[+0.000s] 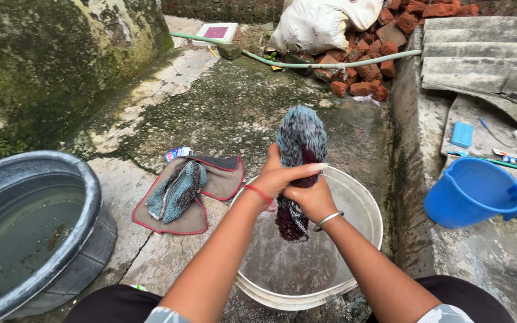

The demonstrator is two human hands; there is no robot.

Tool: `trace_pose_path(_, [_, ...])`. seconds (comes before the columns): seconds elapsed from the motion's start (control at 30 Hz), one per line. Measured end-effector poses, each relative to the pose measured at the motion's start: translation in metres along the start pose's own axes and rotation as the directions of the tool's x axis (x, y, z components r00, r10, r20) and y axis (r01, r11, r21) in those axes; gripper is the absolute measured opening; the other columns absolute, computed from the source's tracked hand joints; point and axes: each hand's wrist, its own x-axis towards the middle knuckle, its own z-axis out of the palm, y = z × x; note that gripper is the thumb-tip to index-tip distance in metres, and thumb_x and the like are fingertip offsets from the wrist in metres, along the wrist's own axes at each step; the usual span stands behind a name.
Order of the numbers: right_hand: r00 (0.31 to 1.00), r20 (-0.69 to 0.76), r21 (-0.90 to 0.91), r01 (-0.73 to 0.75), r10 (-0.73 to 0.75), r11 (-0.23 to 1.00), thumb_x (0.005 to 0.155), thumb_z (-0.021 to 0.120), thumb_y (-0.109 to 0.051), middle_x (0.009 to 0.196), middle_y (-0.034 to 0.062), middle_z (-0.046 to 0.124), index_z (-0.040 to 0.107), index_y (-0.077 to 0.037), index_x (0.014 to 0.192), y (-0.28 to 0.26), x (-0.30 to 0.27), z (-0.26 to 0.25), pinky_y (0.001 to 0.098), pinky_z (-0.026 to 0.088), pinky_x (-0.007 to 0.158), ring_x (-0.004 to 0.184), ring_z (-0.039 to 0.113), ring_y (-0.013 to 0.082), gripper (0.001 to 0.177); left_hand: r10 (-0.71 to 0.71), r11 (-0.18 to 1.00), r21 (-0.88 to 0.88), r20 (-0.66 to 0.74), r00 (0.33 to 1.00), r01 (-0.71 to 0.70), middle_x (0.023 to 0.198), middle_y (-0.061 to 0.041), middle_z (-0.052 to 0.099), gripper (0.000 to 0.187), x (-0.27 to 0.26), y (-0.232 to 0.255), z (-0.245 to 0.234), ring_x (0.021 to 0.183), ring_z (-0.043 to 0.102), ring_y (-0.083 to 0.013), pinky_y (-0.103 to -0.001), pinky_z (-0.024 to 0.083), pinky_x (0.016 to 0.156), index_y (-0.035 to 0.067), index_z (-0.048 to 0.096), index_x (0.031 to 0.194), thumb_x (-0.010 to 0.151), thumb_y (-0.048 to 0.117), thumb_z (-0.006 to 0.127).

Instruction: The person washes mats in a bucket of water by hand, wrings them out, dumps the dirty water into a drain, and refills the bucket using a mug.

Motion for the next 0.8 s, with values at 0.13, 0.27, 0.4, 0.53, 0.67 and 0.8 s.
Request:
trace_pose_path(0.13, [0.994, -0.104, 0.072, -0.008, 0.016, 0.997, 0.076, 0.08, -0.013, 0.092, 0.002, 0.071, 0.068, -0.001, 0.099, 0.003, 0.003, -0.004, 0.0322, 0.056, 0.073, 0.082, 0.066, 0.0133, 0.029, -0.194, 0.961, -0.137, 0.287, 0.938, 0.241, 0.139, -0.012, 0.061, 0.111, -0.025, -0.027, -0.018, 0.127, 0.06, -0.0214, -0.037, 0.047, 0.108, 0.013, 0.025, 0.153, 0.066, 0.033, 0.091])
trace_pose_path(0.27, [0.983, -0.169, 0.185, -0.04, 0.071, 0.982, 0.076, 0.079, -0.005, 0.089, 0.0017, 0.069, 0.068, 0.001, 0.097, -0.006, 0.004, 0.0, 0.0318, 0.054, 0.07, 0.077, 0.063, 0.0131, 0.024, -0.236, 0.942, -0.126, 0.414, 0.879, 0.312, 0.132, -0.006, 0.064, 0.083, -0.039, -0.039, -0.015, 0.122, 0.061, -0.0187, -0.036, 0.049, 0.102, 0.006, 0.05, 0.144, 0.074, 0.026, 0.09])
trace_pose_path(0.4, [0.982, -0.174, 0.287, -0.014, 0.067, 0.958, 0.072, 0.079, -0.005, 0.09, 0.0003, 0.067, 0.066, -0.002, 0.099, -0.022, 0.001, 0.003, 0.0318, 0.054, 0.069, 0.078, 0.063, 0.0133, 0.03, -0.389, 0.837, -0.179, 0.469, 0.793, 0.517, 0.106, -0.004, 0.07, 0.06, -0.052, -0.022, -0.007, 0.092, 0.071, -0.0172, -0.041, 0.066, 0.067, 0.012, 0.062, 0.122, 0.07, 0.025, 0.088])
trace_pose_path(0.53, [0.99, -0.139, 0.18, 0.045, -0.02, 0.983, 0.073, 0.078, -0.008, 0.093, -0.0003, 0.067, 0.065, -0.004, 0.102, -0.033, -0.001, 0.0, 0.0307, 0.055, 0.074, 0.082, 0.063, 0.0133, 0.032, -0.464, 0.864, 0.025, 0.427, 0.776, 0.503, 0.094, -0.004, 0.073, 0.046, -0.056, -0.01, -0.004, 0.07, 0.071, -0.0129, -0.023, 0.044, 0.042, 0.009, 0.068, 0.112, 0.074, 0.027, 0.087])
trace_pose_path(0.67, [0.996, -0.091, 0.198, -0.004, 0.022, 0.98, 0.072, 0.079, -0.009, 0.095, -0.0004, 0.067, 0.064, -0.003, 0.105, -0.037, -0.004, 0.0, 0.0309, 0.055, 0.075, 0.083, 0.062, 0.0124, 0.036, -0.492, 0.867, 0.318, 0.419, 0.763, 0.385, 0.067, 0.004, 0.056, 0.029, -0.047, -0.019, -0.009, 0.051, 0.047, -0.0065, -0.022, 0.028, 0.039, 0.012, 0.064, 0.085, 0.075, 0.022, 0.09])
trace_pose_path(0.8, [0.999, -0.045, 0.136, 0.025, -0.019, 0.99, 0.076, 0.081, -0.01, 0.097, 0.0005, 0.067, 0.067, -0.001, 0.106, -0.034, -0.005, 0.001, 0.0313, 0.055, 0.079, 0.086, 0.061, 0.0128, 0.034, -0.509, 0.832, 0.399, 0.275, 0.816, 0.384, 0.056, -0.001, 0.056, 0.022, -0.037, -0.049, -0.01, 0.047, 0.048, -0.0128, -0.029, 0.031, 0.037, 0.008, 0.059, 0.071, 0.069, 0.009, 0.081])
